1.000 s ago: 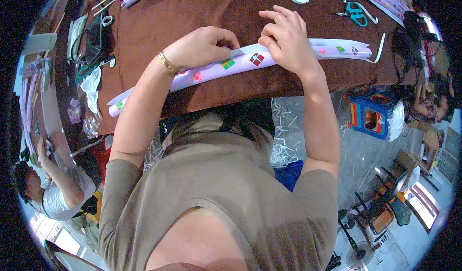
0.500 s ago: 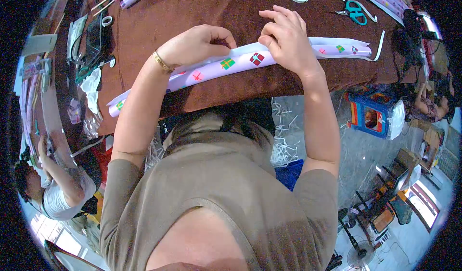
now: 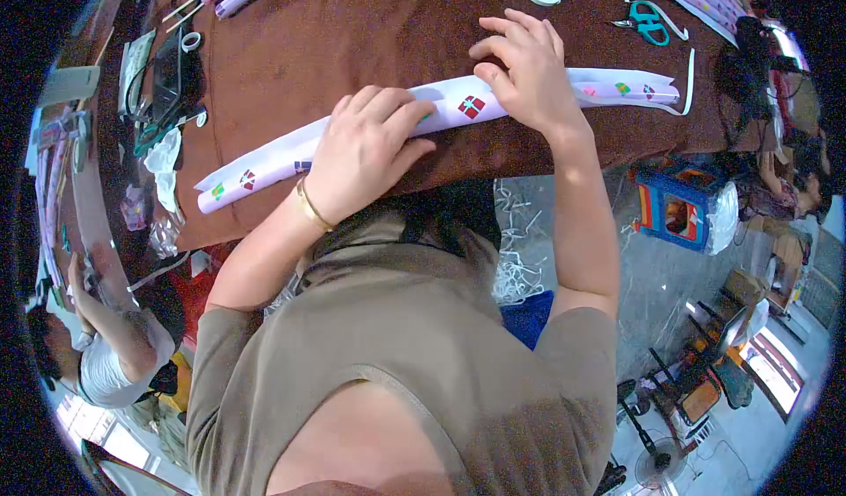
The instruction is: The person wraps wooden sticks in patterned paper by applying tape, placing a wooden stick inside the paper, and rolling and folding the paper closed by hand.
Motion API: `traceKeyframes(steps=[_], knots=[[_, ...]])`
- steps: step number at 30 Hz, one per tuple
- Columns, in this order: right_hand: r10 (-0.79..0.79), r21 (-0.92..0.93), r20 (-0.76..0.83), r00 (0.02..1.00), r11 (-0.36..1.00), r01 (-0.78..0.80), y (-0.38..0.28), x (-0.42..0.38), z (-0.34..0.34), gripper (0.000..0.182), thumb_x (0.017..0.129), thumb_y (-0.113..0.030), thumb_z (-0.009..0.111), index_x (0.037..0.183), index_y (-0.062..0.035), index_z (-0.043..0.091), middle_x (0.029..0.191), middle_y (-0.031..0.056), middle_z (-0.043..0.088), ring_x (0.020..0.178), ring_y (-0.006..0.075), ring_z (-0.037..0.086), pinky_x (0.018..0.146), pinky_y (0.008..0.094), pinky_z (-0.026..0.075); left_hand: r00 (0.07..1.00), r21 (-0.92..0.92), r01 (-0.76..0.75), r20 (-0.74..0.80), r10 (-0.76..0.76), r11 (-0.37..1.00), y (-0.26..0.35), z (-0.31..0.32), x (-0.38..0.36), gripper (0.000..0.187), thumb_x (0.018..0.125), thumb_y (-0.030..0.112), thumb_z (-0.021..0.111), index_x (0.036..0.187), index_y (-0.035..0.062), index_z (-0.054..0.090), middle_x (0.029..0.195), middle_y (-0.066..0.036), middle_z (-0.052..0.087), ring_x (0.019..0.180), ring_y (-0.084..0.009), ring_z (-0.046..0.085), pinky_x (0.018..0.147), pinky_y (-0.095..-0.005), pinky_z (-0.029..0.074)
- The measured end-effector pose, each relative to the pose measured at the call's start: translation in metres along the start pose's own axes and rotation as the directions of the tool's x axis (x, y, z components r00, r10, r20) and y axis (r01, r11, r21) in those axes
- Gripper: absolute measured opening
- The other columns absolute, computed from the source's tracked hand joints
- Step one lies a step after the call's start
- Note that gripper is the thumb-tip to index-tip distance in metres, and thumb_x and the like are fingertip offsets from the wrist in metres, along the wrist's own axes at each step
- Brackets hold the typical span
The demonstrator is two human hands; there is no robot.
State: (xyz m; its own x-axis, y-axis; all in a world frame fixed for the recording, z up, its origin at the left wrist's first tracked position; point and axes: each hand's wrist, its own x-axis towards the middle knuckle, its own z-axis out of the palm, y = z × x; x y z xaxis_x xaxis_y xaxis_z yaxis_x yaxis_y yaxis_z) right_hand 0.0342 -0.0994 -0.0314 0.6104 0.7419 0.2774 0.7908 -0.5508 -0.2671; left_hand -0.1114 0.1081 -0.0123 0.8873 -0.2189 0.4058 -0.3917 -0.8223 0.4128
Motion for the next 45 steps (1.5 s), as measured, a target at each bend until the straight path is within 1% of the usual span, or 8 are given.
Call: traceKeyframes(steps=[3,6,9,13,27,35,41,45], knots=[[0.026,-0.011,-0.054,0.998,1.0,-0.026,0.004,0.0,-0.004,0.022,0.088,-0.018,0.06,0.106,-0.0095,0.069,0.135,0.008,0.058,0.133,0.029,0.044,0.112,0.0465,0.028,0.999,-0.014,0.043,0.001,-0.043,0.999,-0.007,0.009,-0.005,0.03,0.073,0.019,0.076,0.099,0.0115,0.063,0.093,-0.005,0.063,0.089,-0.0246,0.061,0.076,-0.038,0.049],[0.314,0.652,-0.185,0.931,0.748,-0.123,0.014,0.0,-0.017,0.023,0.091,-0.015,0.059,0.11,-0.0085,0.069,0.128,0.0127,0.062,0.121,0.0259,0.055,0.105,0.0351,0.039,0.999,-0.023,0.03,-0.013,-0.03,0.999,-0.007,0.01,-0.005,0.031,0.073,0.017,0.076,0.101,0.0118,0.063,0.094,-0.005,0.064,0.089,-0.0244,0.061,0.076,-0.0376,0.049],[0.283,0.203,-0.254,0.925,0.95,-0.235,0.02,-0.01,-0.035,0.014,0.087,-0.017,0.065,0.095,-0.0072,0.071,0.124,0.0145,0.064,0.119,0.0266,0.056,0.102,0.0383,0.04,1.0,-0.005,0.021,-0.009,-0.021,1.0,-0.006,0.009,-0.006,0.032,0.073,0.017,0.075,0.102,0.0118,0.062,0.095,-0.004,0.064,0.089,-0.0239,0.061,0.077,-0.0375,0.049],[0.287,-0.163,-0.162,0.944,0.936,-0.312,0.012,-0.027,-0.037,0.019,0.077,-0.024,0.074,0.079,-0.0052,0.069,0.118,0.0165,0.064,0.116,0.0346,0.056,0.098,0.0448,0.042,1.0,0.06,0.002,-0.001,-0.002,0.998,-0.002,0.009,-0.009,0.033,0.074,0.017,0.073,0.105,0.0115,0.061,0.098,-0.004,0.063,0.089,-0.0236,0.06,0.078,-0.0379,0.05],[0.384,-0.166,-0.112,0.916,0.902,-0.399,0.02,-0.071,-0.074,0.022,0.078,-0.016,0.072,0.095,-0.0053,0.063,0.085,0.0107,0.066,0.092,0.0311,0.061,0.084,0.0451,0.045,0.997,0.083,-0.005,0.073,-0.001,0.997,-0.005,-0.022,-0.041,0.041,0.073,0.013,0.075,0.112,0.0095,0.062,0.103,-0.007,0.063,0.096,-0.0268,0.06,0.083,-0.0407,0.049],[0.412,-0.101,-0.122,0.903,0.9,-0.425,0.03,-0.09,-0.09,0.022,0.077,-0.022,0.075,0.085,-0.0038,0.066,0.097,0.0131,0.067,0.093,0.0321,0.063,0.082,0.0414,0.048,0.998,0.1,-0.01,0.056,0.004,0.995,-0.005,-0.02,-0.044,0.041,0.074,0.013,0.075,0.113,0.0096,0.062,0.104,-0.007,0.063,0.093,-0.0268,0.06,0.082,-0.0401,0.048],[0.197,-0.067,-0.104,0.975,0.977,-0.204,0.006,-0.072,-0.053,0.017,0.079,-0.022,0.073,0.08,-0.0066,0.066,0.112,0.0113,0.066,0.108,0.0314,0.058,0.093,0.0435,0.043,0.998,0.121,-0.018,0.07,0.01,0.992,-0.005,-0.022,-0.044,0.04,0.076,0.014,0.074,0.114,0.0094,0.061,0.105,-0.008,0.063,0.094,-0.0269,0.06,0.083,-0.0397,0.048],[0.334,-0.258,-0.231,0.914,0.885,-0.389,0.059,-0.1,-0.078,0.015,0.081,-0.021,0.07,0.081,-0.0063,0.067,0.108,0.0103,0.068,0.104,0.0314,0.06,0.089,0.0436,0.047,0.997,0.112,-0.043,0.076,0.034,0.993,-0.009,-0.022,-0.044,0.041,0.076,0.014,0.074,0.114,0.009,0.061,0.105,-0.007,0.063,0.094,-0.0267,0.06,0.082,-0.0396,0.048]])
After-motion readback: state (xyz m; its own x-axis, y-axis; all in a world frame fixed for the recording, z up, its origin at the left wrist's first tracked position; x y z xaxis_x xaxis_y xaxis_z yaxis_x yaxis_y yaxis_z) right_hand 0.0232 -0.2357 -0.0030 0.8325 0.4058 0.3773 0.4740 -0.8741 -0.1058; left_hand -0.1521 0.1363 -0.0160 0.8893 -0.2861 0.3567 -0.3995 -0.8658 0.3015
